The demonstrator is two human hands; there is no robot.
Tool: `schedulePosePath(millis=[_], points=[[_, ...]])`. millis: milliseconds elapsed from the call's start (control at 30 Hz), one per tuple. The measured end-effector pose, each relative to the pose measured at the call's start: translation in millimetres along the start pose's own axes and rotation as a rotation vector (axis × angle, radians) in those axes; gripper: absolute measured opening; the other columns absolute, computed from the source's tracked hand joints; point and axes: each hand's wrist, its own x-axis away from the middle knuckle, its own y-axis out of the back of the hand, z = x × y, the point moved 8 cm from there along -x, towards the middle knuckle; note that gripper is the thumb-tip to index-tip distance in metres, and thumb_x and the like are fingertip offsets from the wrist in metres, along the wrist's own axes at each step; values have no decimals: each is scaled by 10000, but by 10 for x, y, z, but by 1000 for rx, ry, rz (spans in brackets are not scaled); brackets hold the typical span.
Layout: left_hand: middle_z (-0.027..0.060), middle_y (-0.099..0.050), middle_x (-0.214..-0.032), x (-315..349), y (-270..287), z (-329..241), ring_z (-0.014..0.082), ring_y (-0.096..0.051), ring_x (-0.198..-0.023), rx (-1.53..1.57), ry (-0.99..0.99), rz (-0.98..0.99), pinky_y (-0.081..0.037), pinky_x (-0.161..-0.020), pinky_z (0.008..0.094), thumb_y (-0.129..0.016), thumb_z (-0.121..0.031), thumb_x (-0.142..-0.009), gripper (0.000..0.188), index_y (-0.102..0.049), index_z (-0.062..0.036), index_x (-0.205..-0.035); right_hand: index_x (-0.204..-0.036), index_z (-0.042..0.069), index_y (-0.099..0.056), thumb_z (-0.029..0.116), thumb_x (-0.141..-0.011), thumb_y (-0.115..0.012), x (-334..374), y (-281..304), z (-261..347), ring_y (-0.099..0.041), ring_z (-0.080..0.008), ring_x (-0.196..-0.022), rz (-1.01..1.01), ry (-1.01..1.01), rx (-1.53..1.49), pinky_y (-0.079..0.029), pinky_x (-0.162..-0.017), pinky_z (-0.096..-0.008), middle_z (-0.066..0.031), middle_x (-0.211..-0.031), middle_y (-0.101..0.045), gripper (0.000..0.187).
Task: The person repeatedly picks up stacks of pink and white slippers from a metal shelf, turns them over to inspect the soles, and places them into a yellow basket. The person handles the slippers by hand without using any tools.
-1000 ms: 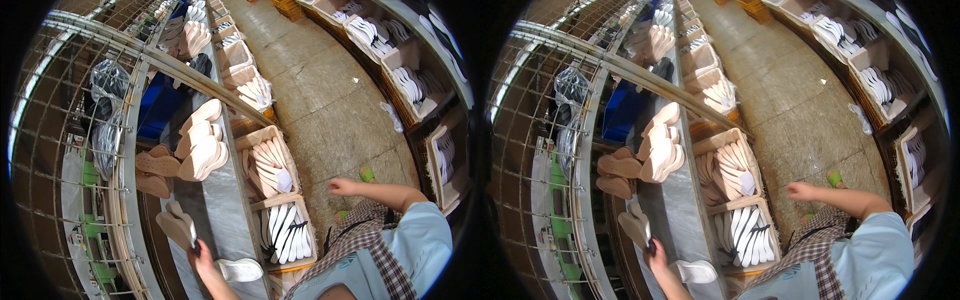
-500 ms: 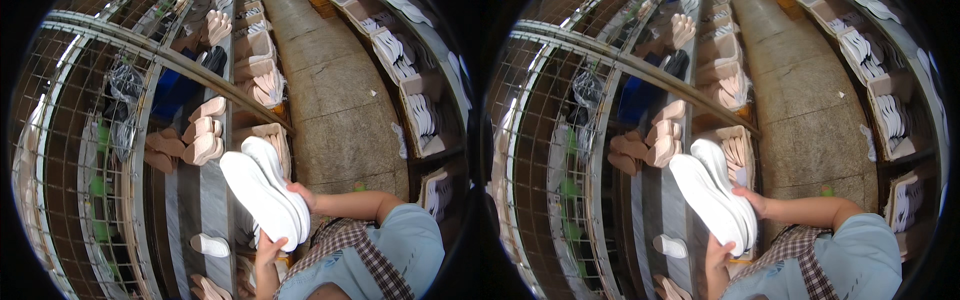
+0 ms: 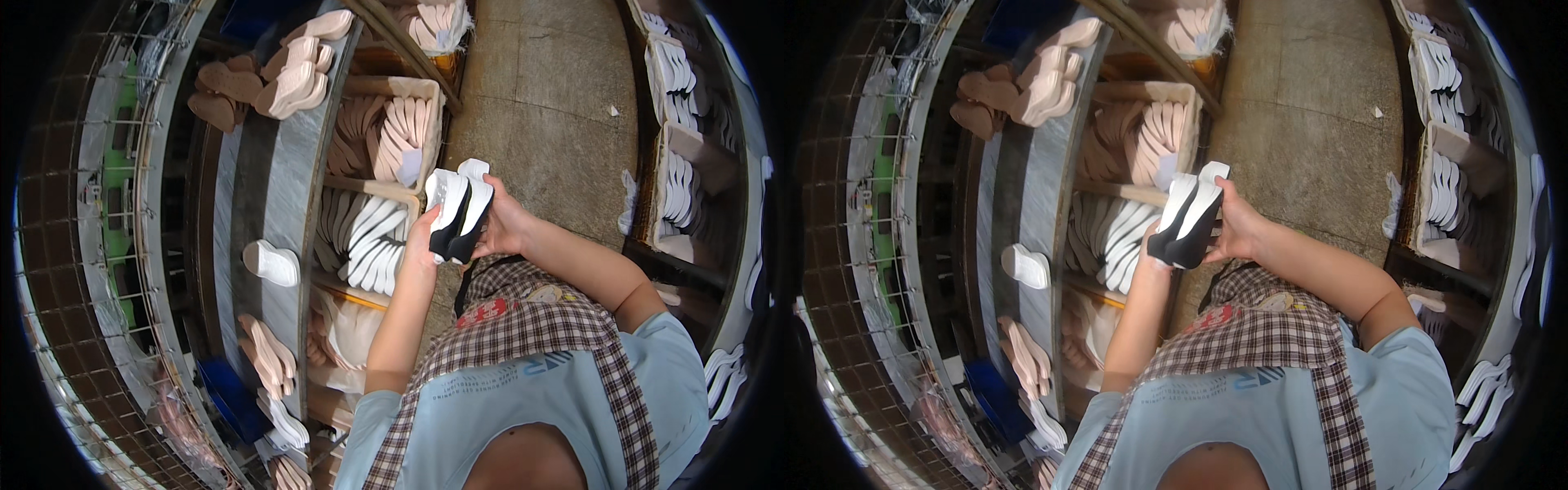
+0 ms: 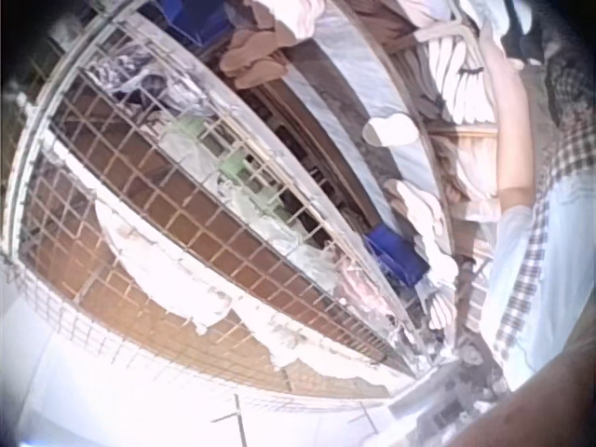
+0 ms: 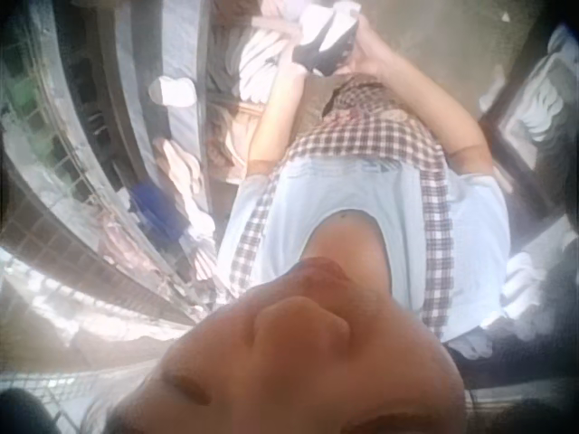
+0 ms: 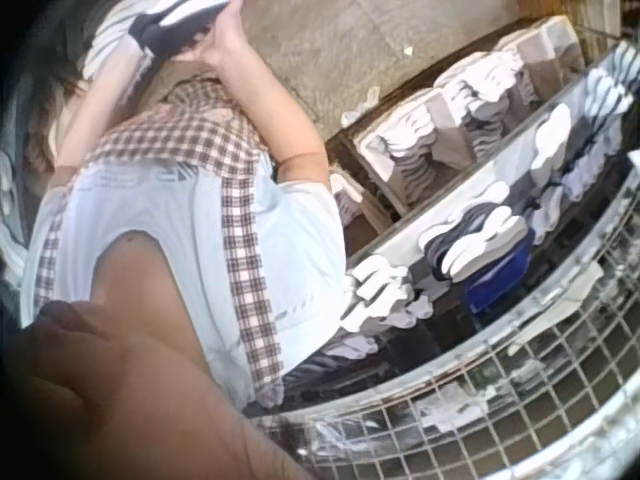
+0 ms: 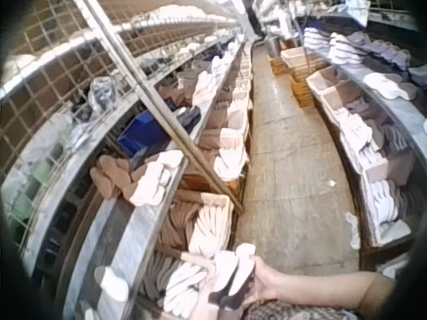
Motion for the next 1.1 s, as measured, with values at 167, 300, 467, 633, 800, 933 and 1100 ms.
schedulePosePath(millis=[167, 300, 467, 633, 800, 933, 1100], points=[[217, -540, -1220, -109, 159, 236, 326, -556, -1099, 37, 24, -51, -450, -949, 446, -291, -215, -981, 423, -406, 52, -1289, -1392, 127, -314, 682, -858, -244, -21, 251, -45, -345, -399, -1235, -119, -30, 24, -307, -952, -649, -163, -1382, -332, 773], [184, -603, -1121, -40, 130, 224, 291, -634, -949, 107, -10, -212, -555, -760, 380, -394, -168, -964, 348, -496, 48, -1217, -1385, 126, -334, 673, -861, -265, -87, 276, -70, -341, -405, -1234, -111, -55, 42, -247, -977, -669, -154, -1415, -305, 760], [192, -600, -1106, 147, -212, -56, 291, -631, -963, -78, -260, -172, -550, -823, 392, -462, -156, -947, 358, -440, 51, -1239, -1368, 90, -363, 611, -885, -326, -67, 5, 41, -371, -318, -1250, 54, 153, 184, -278, -1005, -583, -141, -1393, -370, 711], [156, -454, -1300, 380, -537, -443, 261, -519, -1154, -445, -497, -51, -481, -943, 387, -430, -111, -963, 461, -256, -82, -1389, -1420, 0, -247, 286, -945, -426, 209, -347, 311, -346, -247, -1286, 219, 566, 421, -284, -1060, -354, -169, -1377, -361, 583], [139, -489, -1272, 514, -543, -587, 247, -535, -1135, -429, -562, -34, -489, -927, 371, -455, -17, -925, 475, -297, -83, -1369, -1414, -13, -258, 281, -931, -449, 325, -494, 372, -250, -275, -1318, 217, 694, 813, -211, -1095, -381, -174, -1399, -256, 597], [122, -513, -1250, 543, -544, -610, 234, -547, -1120, -464, -586, 6, -496, -910, 364, -500, 6, -898, 474, -344, -74, -1338, -1404, -18, -278, 286, -915, -503, 395, -496, 387, -277, -268, -1284, 208, 725, 951, -221, -1089, -370, -147, -1326, -300, 618], [110, -532, -1232, 581, -484, -665, 227, -557, -1106, -484, -652, -2, -497, -903, 358, -536, -1, -885, 479, -366, -67, -1328, -1384, -22, -311, 274, -901, -540, 399, -541, 424, -285, -253, -1269, 241, 734, 1065, -231, -1082, -372, -137, -1306, -321, 611]])
